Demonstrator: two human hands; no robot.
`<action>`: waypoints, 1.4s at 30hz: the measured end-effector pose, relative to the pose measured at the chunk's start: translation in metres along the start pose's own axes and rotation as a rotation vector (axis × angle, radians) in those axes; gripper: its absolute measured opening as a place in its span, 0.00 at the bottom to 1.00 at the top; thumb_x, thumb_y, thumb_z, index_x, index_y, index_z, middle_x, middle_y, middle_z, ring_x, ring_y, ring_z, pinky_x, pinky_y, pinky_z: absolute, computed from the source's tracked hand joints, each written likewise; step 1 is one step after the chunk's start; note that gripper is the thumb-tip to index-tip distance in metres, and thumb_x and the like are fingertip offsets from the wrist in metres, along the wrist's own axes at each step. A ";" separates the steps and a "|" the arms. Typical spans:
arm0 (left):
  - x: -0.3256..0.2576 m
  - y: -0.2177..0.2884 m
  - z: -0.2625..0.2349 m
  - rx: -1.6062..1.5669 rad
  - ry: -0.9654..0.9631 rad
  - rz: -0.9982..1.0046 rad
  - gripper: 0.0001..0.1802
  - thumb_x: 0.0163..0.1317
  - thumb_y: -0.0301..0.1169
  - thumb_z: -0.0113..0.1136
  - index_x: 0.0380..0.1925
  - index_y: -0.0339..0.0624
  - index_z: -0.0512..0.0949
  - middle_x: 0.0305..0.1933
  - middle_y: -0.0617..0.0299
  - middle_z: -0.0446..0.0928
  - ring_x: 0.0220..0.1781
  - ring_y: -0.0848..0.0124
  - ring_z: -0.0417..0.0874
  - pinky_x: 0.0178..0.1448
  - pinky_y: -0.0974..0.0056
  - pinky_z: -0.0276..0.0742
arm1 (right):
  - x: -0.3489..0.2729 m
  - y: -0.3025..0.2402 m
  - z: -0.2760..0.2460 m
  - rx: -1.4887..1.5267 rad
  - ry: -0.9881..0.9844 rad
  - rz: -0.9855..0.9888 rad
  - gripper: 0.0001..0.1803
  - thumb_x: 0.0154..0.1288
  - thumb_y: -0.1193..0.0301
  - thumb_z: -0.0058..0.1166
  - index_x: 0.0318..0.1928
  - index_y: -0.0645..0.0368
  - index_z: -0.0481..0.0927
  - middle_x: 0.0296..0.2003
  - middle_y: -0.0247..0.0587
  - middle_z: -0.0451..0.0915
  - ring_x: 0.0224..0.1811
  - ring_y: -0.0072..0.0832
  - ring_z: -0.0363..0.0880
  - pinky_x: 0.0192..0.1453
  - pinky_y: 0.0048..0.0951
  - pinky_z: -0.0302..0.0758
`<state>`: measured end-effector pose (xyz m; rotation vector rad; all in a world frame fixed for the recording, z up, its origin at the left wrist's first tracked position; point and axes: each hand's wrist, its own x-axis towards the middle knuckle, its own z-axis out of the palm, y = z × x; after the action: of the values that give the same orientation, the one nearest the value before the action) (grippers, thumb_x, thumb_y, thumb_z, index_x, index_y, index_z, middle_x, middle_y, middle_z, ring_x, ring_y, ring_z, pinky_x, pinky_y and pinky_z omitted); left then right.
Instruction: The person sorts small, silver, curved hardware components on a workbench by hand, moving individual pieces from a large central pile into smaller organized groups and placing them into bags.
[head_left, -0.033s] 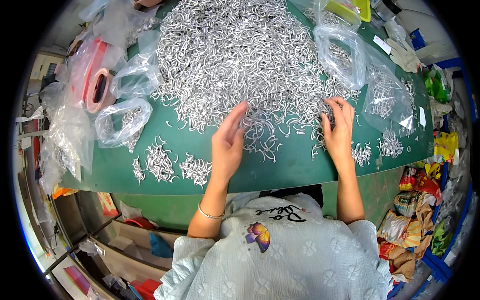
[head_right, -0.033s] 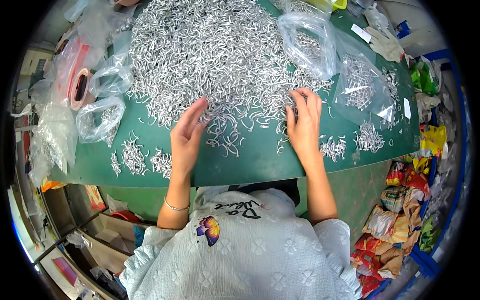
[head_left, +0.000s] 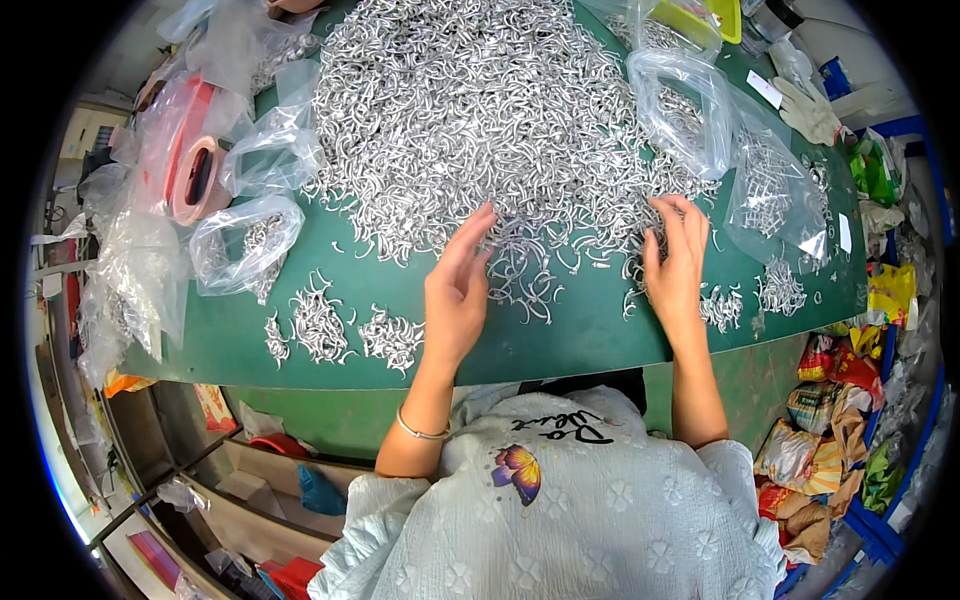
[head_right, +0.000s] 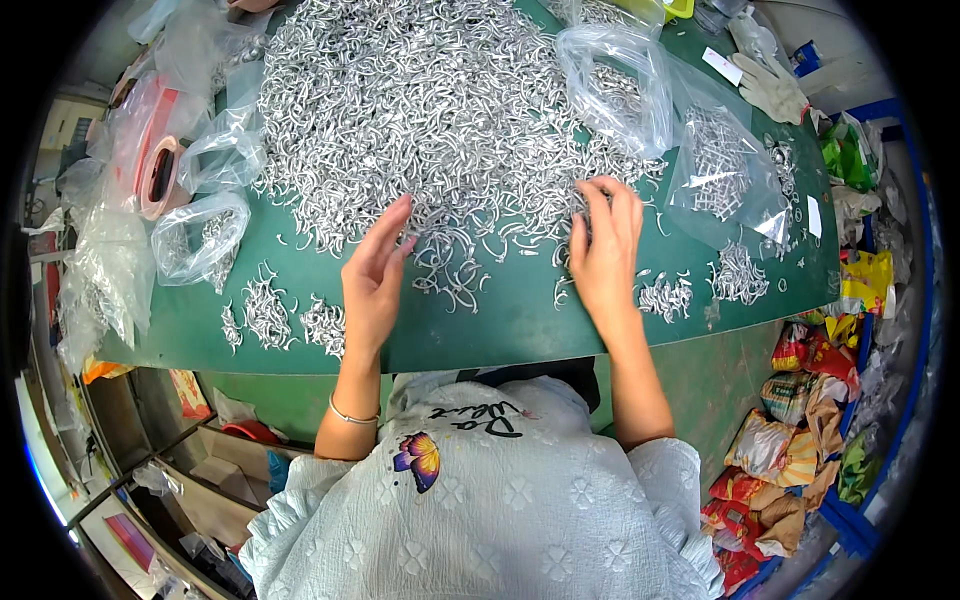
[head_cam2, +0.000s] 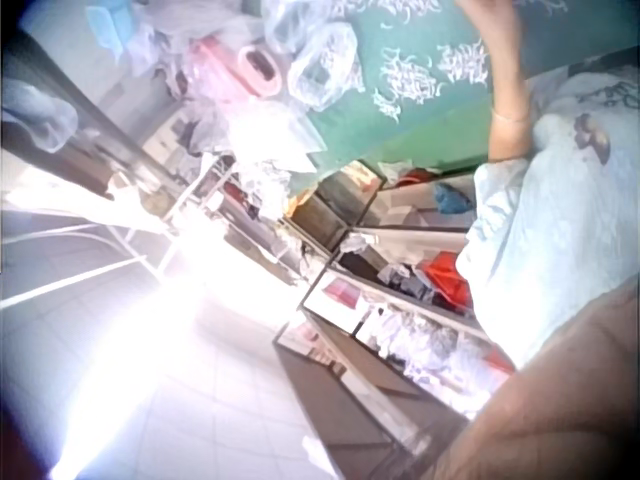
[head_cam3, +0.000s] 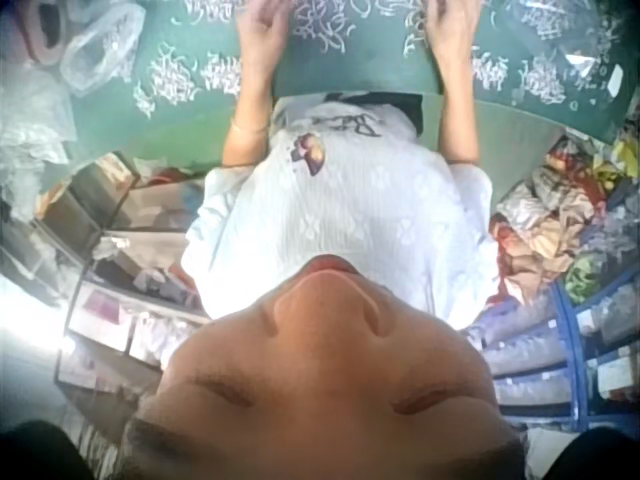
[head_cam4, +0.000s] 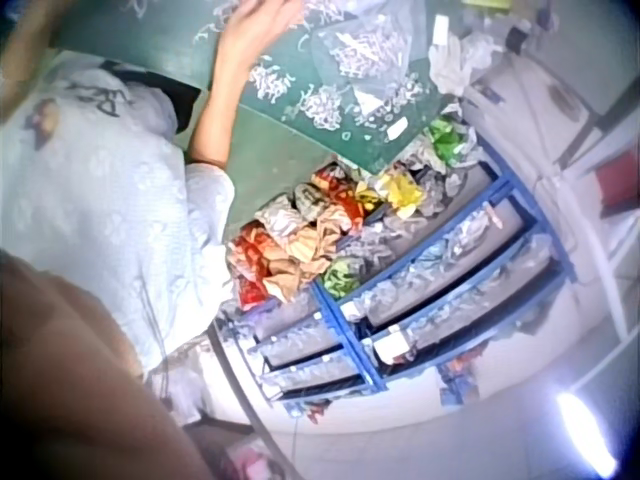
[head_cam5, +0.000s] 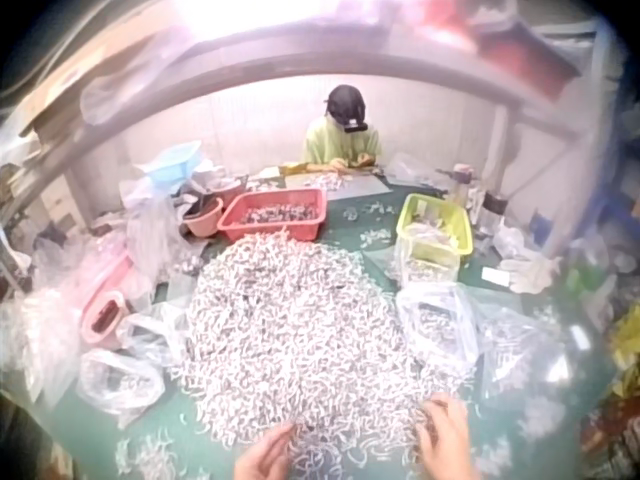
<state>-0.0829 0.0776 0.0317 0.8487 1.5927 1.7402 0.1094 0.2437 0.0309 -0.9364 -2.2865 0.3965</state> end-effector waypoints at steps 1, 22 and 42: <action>-0.004 -0.002 -0.001 0.156 0.004 0.066 0.25 0.63 0.11 0.46 0.60 0.35 0.73 0.67 0.50 0.71 0.67 0.57 0.73 0.69 0.59 0.69 | -0.003 -0.007 0.001 0.004 0.004 -0.018 0.21 0.56 0.83 0.57 0.52 0.62 0.77 0.51 0.48 0.73 0.55 0.47 0.70 0.62 0.43 0.66; -0.009 0.009 0.019 0.429 -0.076 0.167 0.18 0.55 0.19 0.65 0.47 0.37 0.77 0.50 0.49 0.75 0.47 0.50 0.78 0.53 0.54 0.75 | -0.041 -0.030 0.002 0.056 -0.327 -0.213 0.13 0.54 0.75 0.65 0.42 0.57 0.81 0.50 0.38 0.75 0.57 0.38 0.70 0.60 0.44 0.60; -0.057 -0.013 0.044 0.779 -0.362 0.324 0.19 0.55 0.21 0.64 0.49 0.38 0.78 0.47 0.54 0.75 0.49 0.56 0.75 0.49 0.56 0.69 | -0.027 -0.038 0.025 -0.055 -0.206 -0.132 0.19 0.57 0.74 0.63 0.50 0.61 0.79 0.53 0.43 0.74 0.56 0.45 0.70 0.57 0.42 0.68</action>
<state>-0.0135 0.0595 0.0189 1.7568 1.9532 1.0190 0.0885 0.1972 0.0187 -0.7974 -2.5423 0.3904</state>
